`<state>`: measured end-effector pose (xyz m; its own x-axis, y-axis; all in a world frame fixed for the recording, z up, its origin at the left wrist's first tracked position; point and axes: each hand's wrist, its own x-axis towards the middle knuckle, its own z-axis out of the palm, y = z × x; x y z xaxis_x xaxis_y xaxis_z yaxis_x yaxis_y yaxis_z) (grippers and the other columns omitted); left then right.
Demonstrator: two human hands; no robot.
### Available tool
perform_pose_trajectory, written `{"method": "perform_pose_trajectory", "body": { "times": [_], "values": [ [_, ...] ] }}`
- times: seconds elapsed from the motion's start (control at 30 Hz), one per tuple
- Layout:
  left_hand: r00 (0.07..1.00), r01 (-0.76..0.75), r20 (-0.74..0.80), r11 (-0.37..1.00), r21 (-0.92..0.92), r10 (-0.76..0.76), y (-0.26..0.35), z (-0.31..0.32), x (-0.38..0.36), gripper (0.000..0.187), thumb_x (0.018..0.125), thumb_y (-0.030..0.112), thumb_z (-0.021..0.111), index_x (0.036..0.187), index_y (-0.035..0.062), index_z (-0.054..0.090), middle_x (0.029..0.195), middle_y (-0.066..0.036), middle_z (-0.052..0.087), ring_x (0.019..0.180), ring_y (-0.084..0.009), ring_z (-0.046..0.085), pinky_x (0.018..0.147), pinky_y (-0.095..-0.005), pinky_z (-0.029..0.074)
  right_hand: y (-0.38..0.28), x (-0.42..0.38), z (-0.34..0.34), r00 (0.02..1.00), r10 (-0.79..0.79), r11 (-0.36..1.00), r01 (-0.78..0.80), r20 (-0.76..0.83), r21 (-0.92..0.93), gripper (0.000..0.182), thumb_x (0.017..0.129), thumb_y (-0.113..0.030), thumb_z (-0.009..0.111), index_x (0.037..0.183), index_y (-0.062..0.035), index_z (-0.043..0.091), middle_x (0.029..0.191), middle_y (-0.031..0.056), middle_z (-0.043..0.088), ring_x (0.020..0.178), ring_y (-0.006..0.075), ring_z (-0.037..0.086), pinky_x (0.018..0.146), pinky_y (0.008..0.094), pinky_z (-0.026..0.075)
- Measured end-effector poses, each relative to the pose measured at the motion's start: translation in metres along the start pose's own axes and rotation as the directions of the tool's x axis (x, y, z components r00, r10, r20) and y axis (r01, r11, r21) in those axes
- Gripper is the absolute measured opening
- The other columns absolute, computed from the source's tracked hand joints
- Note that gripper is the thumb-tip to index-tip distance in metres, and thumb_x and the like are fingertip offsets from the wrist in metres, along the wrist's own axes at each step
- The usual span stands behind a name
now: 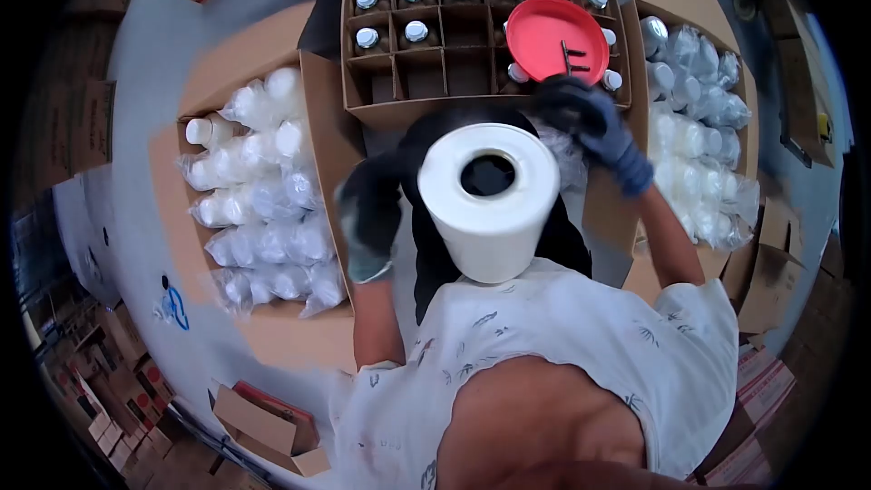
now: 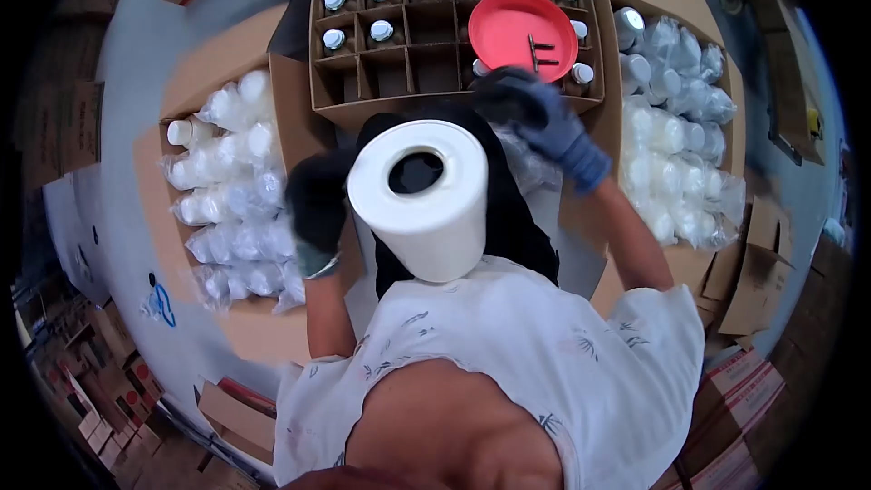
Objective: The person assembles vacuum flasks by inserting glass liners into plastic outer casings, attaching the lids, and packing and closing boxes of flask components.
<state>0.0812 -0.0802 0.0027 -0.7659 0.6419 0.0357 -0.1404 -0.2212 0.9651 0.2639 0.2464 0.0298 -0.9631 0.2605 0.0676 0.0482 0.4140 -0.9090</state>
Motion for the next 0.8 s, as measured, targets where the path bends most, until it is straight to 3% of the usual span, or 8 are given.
{"method": "perform_pose_trajectory", "body": {
  "times": [0.03,0.07,0.2,0.3,0.47,0.53,0.73,0.8],
  "values": [
    [0.994,-0.049,0.079,0.945,-0.322,0.078,0.020,0.006,0.009,0.035,0.093,0.028,0.048,0.113,0.0001,0.058,0.103,-0.015,0.063,0.093,-0.0277,0.060,0.092,-0.0409,0.045,-0.013,0.006,-0.019,0.999,-0.027,0.949,0.035,0.030,-0.315,0.046,0.069,-0.008,0.072,0.113,0.0002,0.057,0.121,0.0123,0.057,0.119,0.0254,0.049,0.098,0.0367,0.041],
    [0.975,-0.027,0.157,0.790,-0.613,0.155,0.039,0.011,0.018,0.036,0.093,0.027,0.047,0.113,-0.0009,0.057,0.105,-0.016,0.063,0.094,-0.0274,0.060,0.092,-0.0420,0.045,-0.030,0.005,-0.015,0.979,0.200,0.974,-0.203,0.036,0.102,0.046,0.069,-0.006,0.071,0.113,-0.0004,0.059,0.122,0.0116,0.056,0.119,0.0253,0.049,0.099,0.0362,0.039],
    [0.964,0.179,0.159,0.965,0.192,-0.211,0.046,0.034,0.017,0.054,0.082,0.028,0.062,0.124,-0.0050,0.051,0.123,-0.019,0.056,0.121,-0.0332,0.048,0.104,-0.0410,0.034,-0.105,0.028,0.017,0.931,-0.150,0.946,0.037,0.333,0.322,0.059,0.071,-0.041,0.069,0.115,-0.0027,0.061,0.128,0.0178,0.051,0.119,0.0317,0.047,0.105,0.0428,0.030],
    [0.878,-0.097,0.479,0.970,0.224,-0.023,0.081,0.035,0.034,0.053,0.073,0.035,0.068,0.108,-0.0038,0.064,0.118,-0.021,0.058,0.116,-0.0340,0.050,0.100,-0.0431,0.035,-0.084,0.019,-0.006,0.988,0.069,0.978,-0.040,0.138,-0.205,0.055,0.073,-0.037,0.067,0.114,-0.0008,0.060,0.124,0.0172,0.053,0.118,0.0320,0.048,0.102,0.0425,0.034],
    [0.941,0.127,0.280,0.967,0.220,-0.188,0.067,0.056,0.043,0.042,0.081,0.030,0.058,0.105,-0.0035,0.063,0.118,-0.016,0.059,0.113,-0.0322,0.052,0.097,-0.0410,0.038,-0.106,0.019,0.021,0.953,-0.283,0.951,0.264,0.109,0.159,0.062,0.080,-0.056,0.056,0.113,-0.0045,0.061,0.116,0.0194,0.056,0.114,0.0355,0.051,0.101,0.0506,0.033],
    [0.909,0.352,0.204,0.931,0.097,-0.364,0.055,0.068,0.057,0.040,0.086,0.029,0.053,0.107,-0.0040,0.062,0.120,-0.016,0.057,0.115,-0.0295,0.051,0.098,-0.0378,0.038,-0.120,0.035,0.044,0.869,-0.422,0.877,0.463,0.259,-0.126,0.060,0.079,-0.058,0.057,0.111,-0.0080,0.063,0.116,0.0158,0.058,0.111,0.0333,0.053,0.097,0.0531,0.035],
    [0.965,0.238,0.083,0.961,0.138,-0.250,0.047,0.065,0.079,0.034,0.092,0.021,0.050,0.111,-0.0051,0.060,0.116,-0.015,0.060,0.106,-0.0241,0.058,0.096,-0.0362,0.043,-0.076,0.081,0.027,0.861,-0.422,0.902,0.429,0.286,0.039,0.048,0.071,-0.035,0.072,0.112,-0.0110,0.063,0.121,0.0116,0.056,0.114,0.0340,0.050,0.099,0.0469,0.036],
    [0.985,0.145,0.074,0.979,0.146,-0.157,0.038,0.023,0.068,0.029,0.090,0.011,0.049,0.113,-0.0051,0.056,0.112,-0.017,0.061,0.108,-0.0281,0.057,0.098,-0.0397,0.043,-0.056,0.076,0.005,0.978,-0.104,0.988,0.081,0.179,0.133,0.048,0.070,-0.028,0.077,0.111,-0.0070,0.063,0.122,0.0149,0.055,0.114,0.0342,0.051,0.099,0.0431,0.038]
  ]
}}
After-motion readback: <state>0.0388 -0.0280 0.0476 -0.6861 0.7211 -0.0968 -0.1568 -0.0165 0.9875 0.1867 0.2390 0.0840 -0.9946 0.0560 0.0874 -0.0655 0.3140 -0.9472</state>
